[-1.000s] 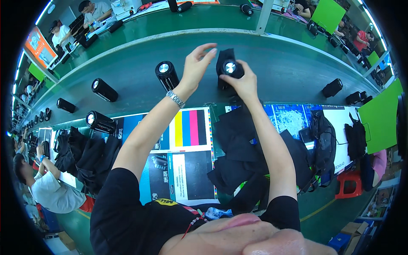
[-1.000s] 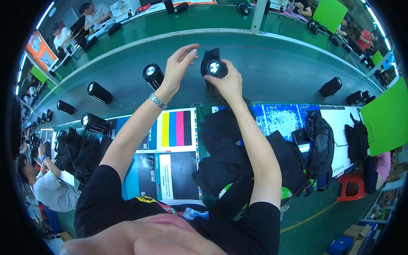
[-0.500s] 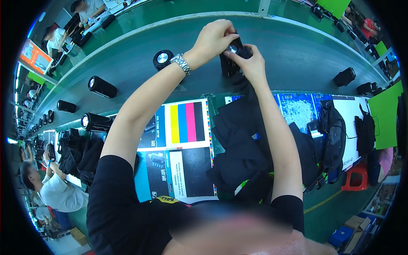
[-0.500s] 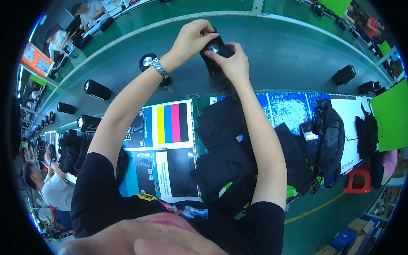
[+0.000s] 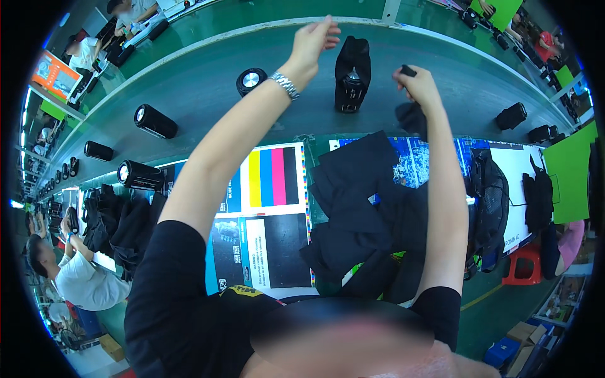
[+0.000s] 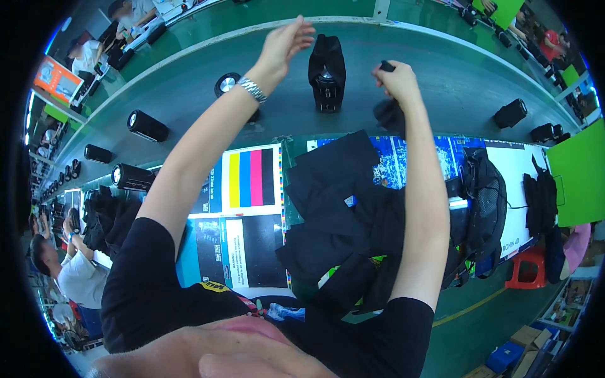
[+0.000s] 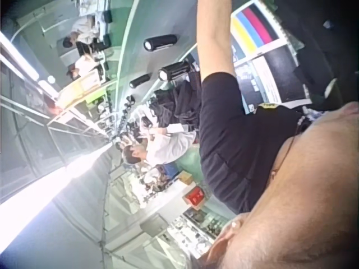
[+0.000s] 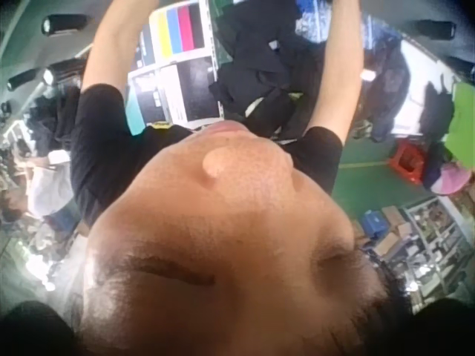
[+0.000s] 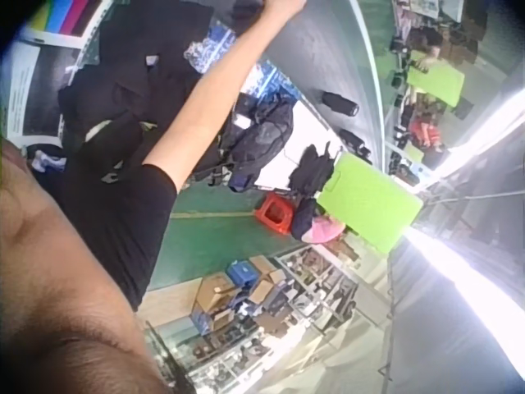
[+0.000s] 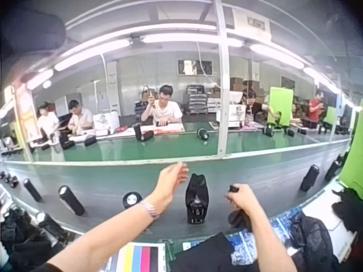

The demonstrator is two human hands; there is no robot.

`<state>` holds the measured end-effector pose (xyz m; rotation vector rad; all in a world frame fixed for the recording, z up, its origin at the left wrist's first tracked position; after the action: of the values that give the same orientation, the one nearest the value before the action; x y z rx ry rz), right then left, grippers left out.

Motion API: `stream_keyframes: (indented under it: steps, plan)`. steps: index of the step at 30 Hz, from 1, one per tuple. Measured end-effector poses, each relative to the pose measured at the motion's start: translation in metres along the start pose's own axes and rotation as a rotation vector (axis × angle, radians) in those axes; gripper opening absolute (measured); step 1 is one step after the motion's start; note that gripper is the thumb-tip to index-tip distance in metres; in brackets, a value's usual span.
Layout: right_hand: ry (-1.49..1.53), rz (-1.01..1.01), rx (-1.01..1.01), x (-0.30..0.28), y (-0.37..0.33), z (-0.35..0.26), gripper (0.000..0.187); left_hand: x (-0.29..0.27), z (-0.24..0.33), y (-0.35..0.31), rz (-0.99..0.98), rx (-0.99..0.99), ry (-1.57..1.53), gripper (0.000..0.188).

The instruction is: The person picks up black fabric items, pulls the fabric taut, and places them onto a cylindrical testing device at an assembly station.

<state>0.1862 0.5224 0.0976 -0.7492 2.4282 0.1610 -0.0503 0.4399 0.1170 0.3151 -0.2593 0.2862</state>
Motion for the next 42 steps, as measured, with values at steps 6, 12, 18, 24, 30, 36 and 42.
stream_keyframes:
  steps: [6,12,18,24,30,36,42]
  plan:
    - [0.702,0.321,0.083,0.079,0.062,0.009,0.044,0.039,-0.085,-0.014,0.138,-0.265,-0.235,0.046]
    - [0.826,0.355,-0.109,0.083,0.047,0.004,0.035,0.023,-0.1,-0.02,0.157,-0.066,-0.387,0.043]
    - [0.77,0.558,-0.173,0.068,0.048,0.054,0.034,0.024,-0.148,-0.017,0.255,-0.083,-0.256,0.041]
    - [0.366,0.68,-0.121,0.05,0.05,0.08,0.034,0.019,-0.145,-0.027,0.294,-0.222,0.113,0.049]
    - [0.991,0.901,-0.079,-0.053,-0.053,0.054,0.041,0.01,-0.06,-0.098,0.121,-0.191,0.031,0.048]
    - [1.522,-0.048,-0.03,0.049,-0.103,-0.033,0.037,0.005,0.005,-0.205,-0.114,-0.188,0.163,0.049]
    - [1.432,-0.182,0.177,0.194,-0.17,-0.051,0.02,-0.01,0.002,-0.292,-0.006,-0.391,-0.136,0.043]
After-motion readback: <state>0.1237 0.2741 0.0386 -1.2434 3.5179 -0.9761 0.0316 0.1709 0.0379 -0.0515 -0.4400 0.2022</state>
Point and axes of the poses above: each hand's wrist, its own y-axis towards the middle knuckle, its own x-axis out of the palm, z = x × y, the point moved 7 cm from there along y, towards the middle knuckle, and after that the axes turned 6 degrees about -z, right-handed, at the moved point
